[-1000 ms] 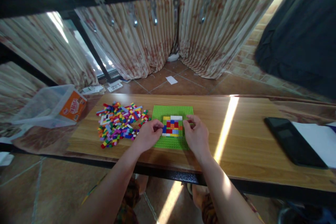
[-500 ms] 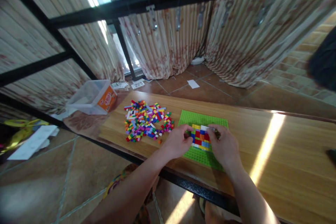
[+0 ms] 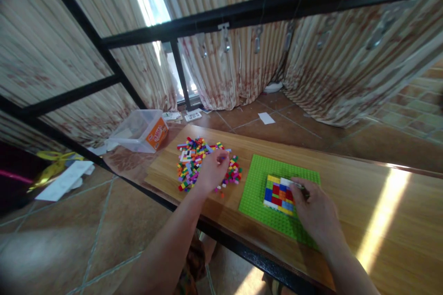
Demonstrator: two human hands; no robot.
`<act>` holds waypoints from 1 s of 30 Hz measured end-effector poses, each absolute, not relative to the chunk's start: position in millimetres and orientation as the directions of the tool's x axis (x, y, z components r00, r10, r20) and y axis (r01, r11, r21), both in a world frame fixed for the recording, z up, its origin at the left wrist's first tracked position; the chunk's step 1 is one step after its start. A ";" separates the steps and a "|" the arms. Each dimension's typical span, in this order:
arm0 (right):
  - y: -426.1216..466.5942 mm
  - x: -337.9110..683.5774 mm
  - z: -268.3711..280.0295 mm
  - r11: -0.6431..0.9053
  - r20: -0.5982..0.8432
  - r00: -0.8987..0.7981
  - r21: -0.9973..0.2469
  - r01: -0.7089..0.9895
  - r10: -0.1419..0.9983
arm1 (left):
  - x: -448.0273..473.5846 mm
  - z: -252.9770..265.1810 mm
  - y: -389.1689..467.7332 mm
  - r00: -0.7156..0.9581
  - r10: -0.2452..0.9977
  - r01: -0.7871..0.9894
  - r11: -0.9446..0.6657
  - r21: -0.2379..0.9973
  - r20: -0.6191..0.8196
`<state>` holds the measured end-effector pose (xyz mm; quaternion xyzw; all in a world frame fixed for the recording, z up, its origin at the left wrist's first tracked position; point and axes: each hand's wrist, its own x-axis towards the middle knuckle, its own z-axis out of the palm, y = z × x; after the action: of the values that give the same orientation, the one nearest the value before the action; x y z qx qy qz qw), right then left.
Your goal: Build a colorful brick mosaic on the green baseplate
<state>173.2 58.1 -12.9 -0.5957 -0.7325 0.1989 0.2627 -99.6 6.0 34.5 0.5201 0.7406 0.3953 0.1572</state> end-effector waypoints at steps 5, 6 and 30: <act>59.2 172.6 -13.7 0.189 0.126 -0.142 -0.601 0.776 0.982 | -166.7 38.5 8.0 -0.628 0.696 0.699 0.309 0.645 0.348; 59.4 172.4 -14.1 0.191 0.129 -0.143 -0.599 0.777 0.981 | -178.5 37.8 6.9 -0.647 0.671 0.698 0.331 0.635 0.362; 50.0 161.6 -5.8 0.251 0.237 -0.132 -0.596 0.763 0.963 | -175.9 45.7 7.6 -0.610 0.787 -0.107 -0.204 0.973 0.098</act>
<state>161.6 50.0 -5.8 -0.5883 -0.7333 0.1683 0.2964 -175.9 7.6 45.7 0.3105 0.5469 0.7111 0.3143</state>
